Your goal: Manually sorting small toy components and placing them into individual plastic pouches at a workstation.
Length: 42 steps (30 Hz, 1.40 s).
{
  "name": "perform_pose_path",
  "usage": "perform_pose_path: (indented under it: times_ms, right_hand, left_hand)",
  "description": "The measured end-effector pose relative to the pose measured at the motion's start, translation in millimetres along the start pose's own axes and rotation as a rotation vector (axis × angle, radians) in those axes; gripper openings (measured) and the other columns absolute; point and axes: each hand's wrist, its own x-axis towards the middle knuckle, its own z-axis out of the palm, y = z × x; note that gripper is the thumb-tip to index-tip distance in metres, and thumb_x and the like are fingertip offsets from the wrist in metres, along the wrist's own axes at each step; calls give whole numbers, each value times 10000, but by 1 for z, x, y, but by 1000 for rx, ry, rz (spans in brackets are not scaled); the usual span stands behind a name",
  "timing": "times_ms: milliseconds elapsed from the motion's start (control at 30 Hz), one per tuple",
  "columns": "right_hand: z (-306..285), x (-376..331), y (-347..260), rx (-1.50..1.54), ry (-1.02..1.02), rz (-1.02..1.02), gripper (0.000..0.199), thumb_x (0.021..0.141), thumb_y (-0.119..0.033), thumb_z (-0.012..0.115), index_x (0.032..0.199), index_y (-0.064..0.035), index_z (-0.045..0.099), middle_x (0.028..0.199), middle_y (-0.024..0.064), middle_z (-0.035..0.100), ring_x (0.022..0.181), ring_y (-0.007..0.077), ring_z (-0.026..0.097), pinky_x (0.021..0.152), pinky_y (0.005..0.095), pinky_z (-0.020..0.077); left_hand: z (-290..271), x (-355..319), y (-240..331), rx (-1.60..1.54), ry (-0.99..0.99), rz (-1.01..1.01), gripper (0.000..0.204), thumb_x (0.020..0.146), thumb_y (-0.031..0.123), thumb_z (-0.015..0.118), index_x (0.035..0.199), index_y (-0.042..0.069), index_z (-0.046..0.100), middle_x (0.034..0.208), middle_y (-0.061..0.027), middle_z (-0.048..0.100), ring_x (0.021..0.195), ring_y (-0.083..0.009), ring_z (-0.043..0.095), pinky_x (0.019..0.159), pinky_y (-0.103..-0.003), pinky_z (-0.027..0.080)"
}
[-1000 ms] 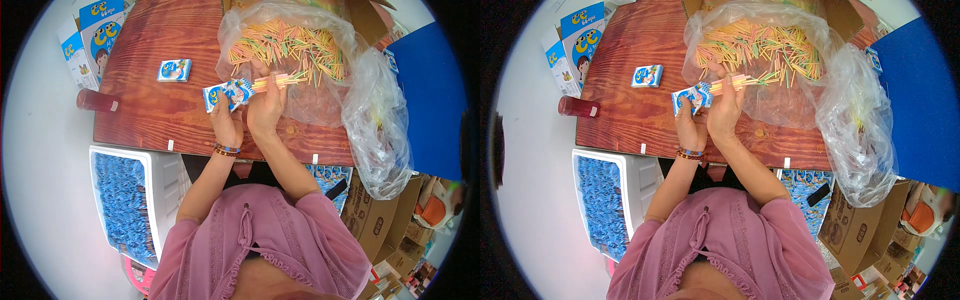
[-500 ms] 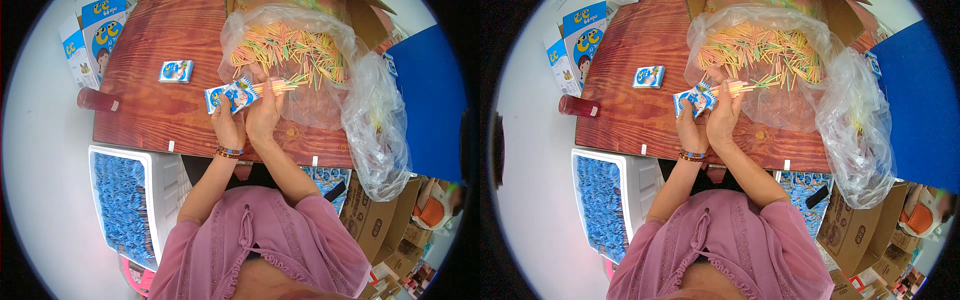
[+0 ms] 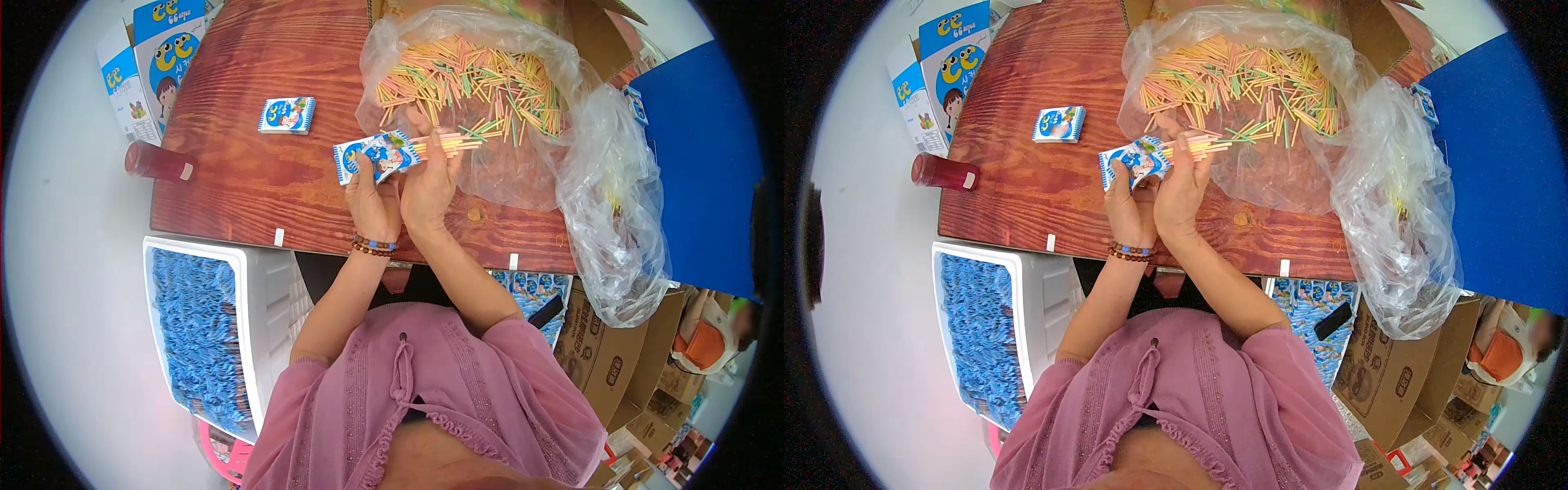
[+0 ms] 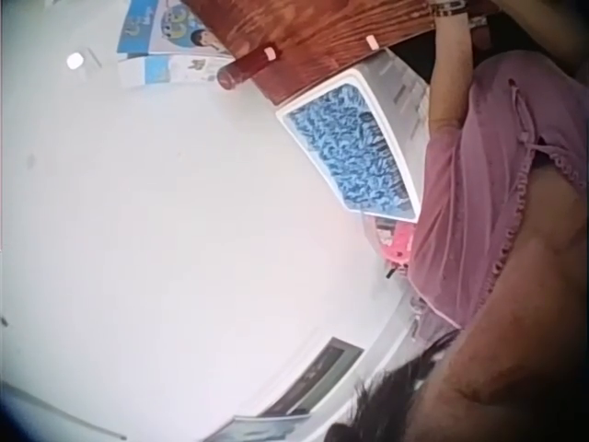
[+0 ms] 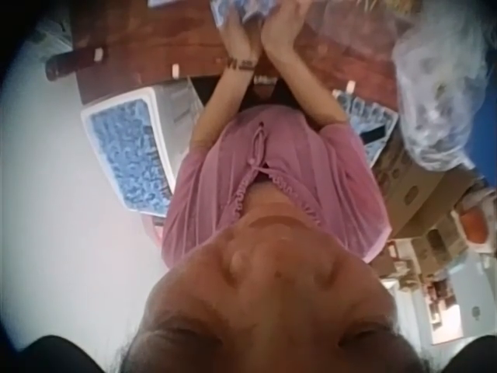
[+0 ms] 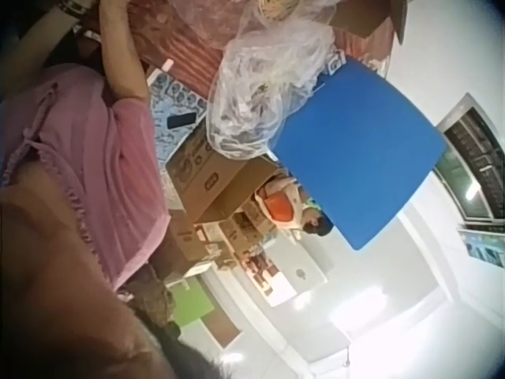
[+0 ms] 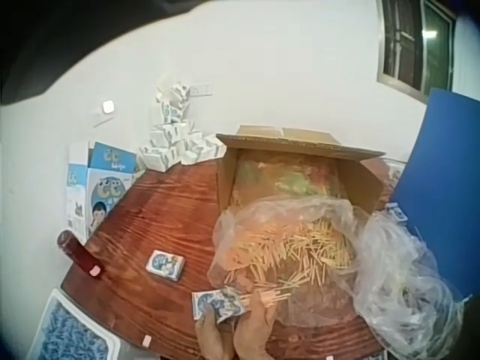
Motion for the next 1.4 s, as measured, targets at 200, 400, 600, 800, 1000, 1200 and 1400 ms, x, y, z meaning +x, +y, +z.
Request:
perform_pose_path:
  times_ms: [200, 400, 600, 800, 1000, 1200, 1400]
  right_hand:
    - [0, 6, -1, 25, 0, 65, 172, 972, -118, 401, 1103, -11, 430, 1166, 180, 589, 1012, 198, 585, 855, 324, 489]
    - [-8, 15, -2, -68, -129, 106, 163, 974, -131, 419, 1086, -13, 439, 1064, 155, 640, 894, 155, 617, 775, 286, 517]
    - [-6, 9, -5, -161, -196, 50, 165, 990, -138, 409, 1093, -9, 395, 1119, 128, 622, 880, 90, 579, 765, 238, 494]
    - [-3, 3, 0, -85, -105, -73, 157, 971, -127, 413, 1075, -12, 434, 1170, 211, 583, 1078, 219, 551, 947, 341, 426]
    - [-2, -1, -4, -156, -141, -22, 152, 974, -134, 413, 1069, -19, 443, 1187, 170, 578, 1022, 166, 546, 897, 310, 439]
    - [-4, 7, -7, -281, -217, 15, 183, 989, -182, 424, 1072, -29, 482, 1068, 66, 590, 897, 75, 523, 787, 238, 445]
    - [-8, 25, -7, -245, -265, 67, 283, 1000, -219, 417, 1152, -9, 532, 1070, 65, 560, 953, 101, 524, 840, 261, 430]
  left_hand:
    - [-9, 3, -1, 3, -38, -47, 211, 955, 218, 557, 1060, 38, 588, 1036, -59, 653, 938, -164, 629, 835, -354, 517]
    - [-1, -4, 15, 21, -10, -135, 170, 937, 142, 575, 1087, 63, 584, 1087, -45, 640, 972, -164, 628, 850, -338, 521]
    - [-4, 0, 17, 112, 23, -40, 169, 932, 153, 588, 1070, 56, 583, 1064, -46, 637, 955, -152, 626, 839, -327, 526]
    - [-1, 0, 12, 46, 45, -1, 180, 938, 197, 589, 1047, 55, 582, 1027, -36, 633, 925, -143, 623, 834, -326, 526]
    - [-2, 1, 8, 1, 59, -35, 172, 940, 190, 584, 1043, 52, 584, 1023, -41, 637, 919, -146, 624, 827, -324, 528]
    - [-1, 6, 5, 14, 31, -30, 178, 941, 191, 582, 1043, 46, 585, 1018, -49, 647, 909, -148, 631, 814, -323, 533]
    - [9, 11, 3, -26, -47, -65, 294, 962, 304, 530, 1104, 51, 576, 1090, -58, 639, 949, -161, 612, 817, -324, 499]
